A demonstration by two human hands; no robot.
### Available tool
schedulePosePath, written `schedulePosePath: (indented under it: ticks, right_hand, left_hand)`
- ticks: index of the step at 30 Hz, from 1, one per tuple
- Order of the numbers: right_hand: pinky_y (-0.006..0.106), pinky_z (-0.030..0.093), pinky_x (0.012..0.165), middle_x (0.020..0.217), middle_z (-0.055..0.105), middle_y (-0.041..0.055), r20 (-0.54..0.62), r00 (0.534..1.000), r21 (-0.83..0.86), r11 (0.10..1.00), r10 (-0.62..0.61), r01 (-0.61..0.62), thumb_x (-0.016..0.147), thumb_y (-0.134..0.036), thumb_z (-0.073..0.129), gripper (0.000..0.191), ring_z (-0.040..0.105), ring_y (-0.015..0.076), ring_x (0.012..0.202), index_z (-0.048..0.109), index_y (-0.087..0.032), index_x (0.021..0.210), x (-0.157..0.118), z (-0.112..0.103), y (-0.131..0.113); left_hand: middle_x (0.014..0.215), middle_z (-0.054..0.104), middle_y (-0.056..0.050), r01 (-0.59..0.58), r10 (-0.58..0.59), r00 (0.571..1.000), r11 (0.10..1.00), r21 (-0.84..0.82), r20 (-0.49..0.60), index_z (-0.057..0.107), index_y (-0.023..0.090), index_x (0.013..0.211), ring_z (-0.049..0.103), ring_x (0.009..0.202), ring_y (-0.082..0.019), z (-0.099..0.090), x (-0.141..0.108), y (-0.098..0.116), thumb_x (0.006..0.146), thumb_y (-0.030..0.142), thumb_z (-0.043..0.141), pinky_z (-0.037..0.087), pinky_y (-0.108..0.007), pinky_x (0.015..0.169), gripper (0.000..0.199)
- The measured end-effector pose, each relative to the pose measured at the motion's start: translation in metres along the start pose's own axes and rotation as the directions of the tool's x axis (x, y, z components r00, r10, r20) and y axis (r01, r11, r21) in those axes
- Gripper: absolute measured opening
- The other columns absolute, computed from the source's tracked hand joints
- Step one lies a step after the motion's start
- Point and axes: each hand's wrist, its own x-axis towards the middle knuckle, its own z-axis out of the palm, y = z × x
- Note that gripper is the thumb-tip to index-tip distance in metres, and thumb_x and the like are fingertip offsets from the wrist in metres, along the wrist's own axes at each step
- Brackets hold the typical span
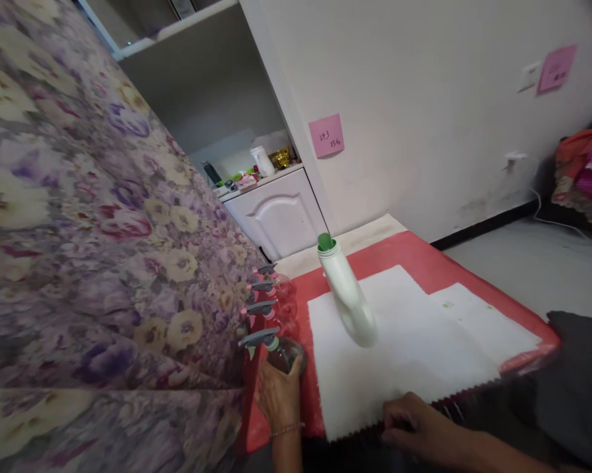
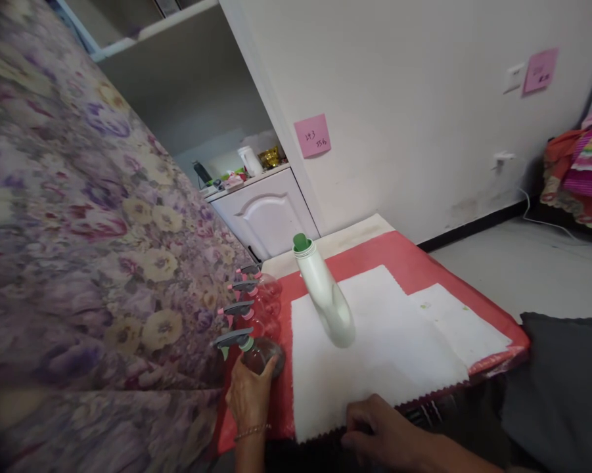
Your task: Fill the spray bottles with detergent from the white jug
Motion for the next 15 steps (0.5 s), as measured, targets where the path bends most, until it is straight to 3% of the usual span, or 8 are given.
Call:
schedulePosePath:
  ticks: [5,7,9,11,12,14,15]
  right_hand:
    - [0.017,0.03,0.043,0.047,0.048,-0.0087,0.007,1.0,0.03,1.0,0.0,-0.001,0.076,-0.021,0.058,0.014,0.047,0.0079,0.044,0.053,-0.018,0.063,-0.001,0.002,-0.004]
    - [0.018,0.03,0.043,0.047,0.047,-0.0083,0.016,1.0,0.04,0.999,-0.013,0.012,0.076,-0.024,0.058,0.017,0.046,0.0082,0.043,0.051,-0.018,0.062,-0.001,0.003,-0.008]
    - [0.019,0.031,0.044,0.049,0.049,-0.0068,0.035,0.998,0.06,0.997,-0.044,0.042,0.08,-0.033,0.058,0.026,0.046,0.0089,0.044,0.049,-0.019,0.06,-0.001,0.003,-0.013]
    - [0.02,0.034,0.046,0.051,0.05,-0.0048,0.06,0.994,0.091,0.992,-0.088,0.082,0.085,-0.046,0.054,0.037,0.047,0.0098,0.046,0.049,-0.019,0.061,-0.002,0.003,-0.018]
    - [0.021,0.035,0.047,0.054,0.052,-0.0036,0.066,0.991,0.108,0.988,-0.119,0.112,0.087,-0.053,0.05,0.042,0.048,0.0104,0.048,0.051,-0.019,0.062,-0.003,0.002,-0.021]
    - [0.023,0.039,0.052,0.061,0.054,-0.0016,0.038,0.982,0.141,0.974,-0.183,0.176,0.087,-0.062,0.046,0.049,0.049,0.0115,0.055,0.054,-0.018,0.067,-0.007,0.001,-0.025]
    - [0.023,0.04,0.055,0.065,0.055,-0.0008,0.008,0.978,0.154,0.966,-0.209,0.205,0.087,-0.065,0.044,0.052,0.049,0.0122,0.058,0.055,-0.018,0.069,-0.01,0.0,-0.026]
  left_hand:
    - [0.117,0.063,-0.023,-0.074,0.072,0.997,0.994,-0.079,-0.029,0.051,0.007,0.123,0.06,0.112,-0.035,-0.021,-0.019,-0.004,0.081,0.042,0.057,0.047,-0.045,0.093,0.055]
    - [0.113,0.064,-0.02,-0.107,0.095,0.993,0.969,-0.223,-0.065,0.057,0.01,0.114,0.059,0.111,-0.034,-0.03,-0.036,0.001,0.084,0.041,0.049,0.045,-0.046,0.096,0.044]
    - [0.113,0.064,-0.017,-0.121,0.092,0.992,0.883,-0.453,-0.085,0.061,0.015,0.108,0.056,0.113,-0.032,-0.035,-0.061,0.015,0.086,0.04,0.043,0.041,-0.046,0.101,0.037]
    - [0.105,0.067,-0.011,-0.008,0.109,0.99,0.693,-0.721,0.094,0.063,0.02,0.1,0.059,0.106,-0.028,-0.034,-0.092,0.037,0.086,0.045,0.047,0.044,-0.041,0.096,0.033]
    - [0.1,0.068,-0.01,0.094,0.155,0.963,0.571,-0.815,0.22,0.064,0.02,0.095,0.061,0.101,-0.027,-0.03,-0.109,0.05,0.085,0.048,0.05,0.047,-0.039,0.092,0.033]
    - [0.091,0.07,-0.009,0.338,0.246,0.86,0.384,-0.86,0.447,0.067,0.019,0.087,0.064,0.092,-0.026,-0.021,-0.139,0.073,0.083,0.056,0.051,0.049,-0.037,0.087,0.04]
    - [0.083,0.07,-0.009,0.42,0.244,0.83,0.318,-0.85,0.502,0.068,0.019,0.08,0.064,0.085,-0.026,-0.016,-0.152,0.083,0.079,0.061,0.053,0.05,-0.037,0.082,0.044]
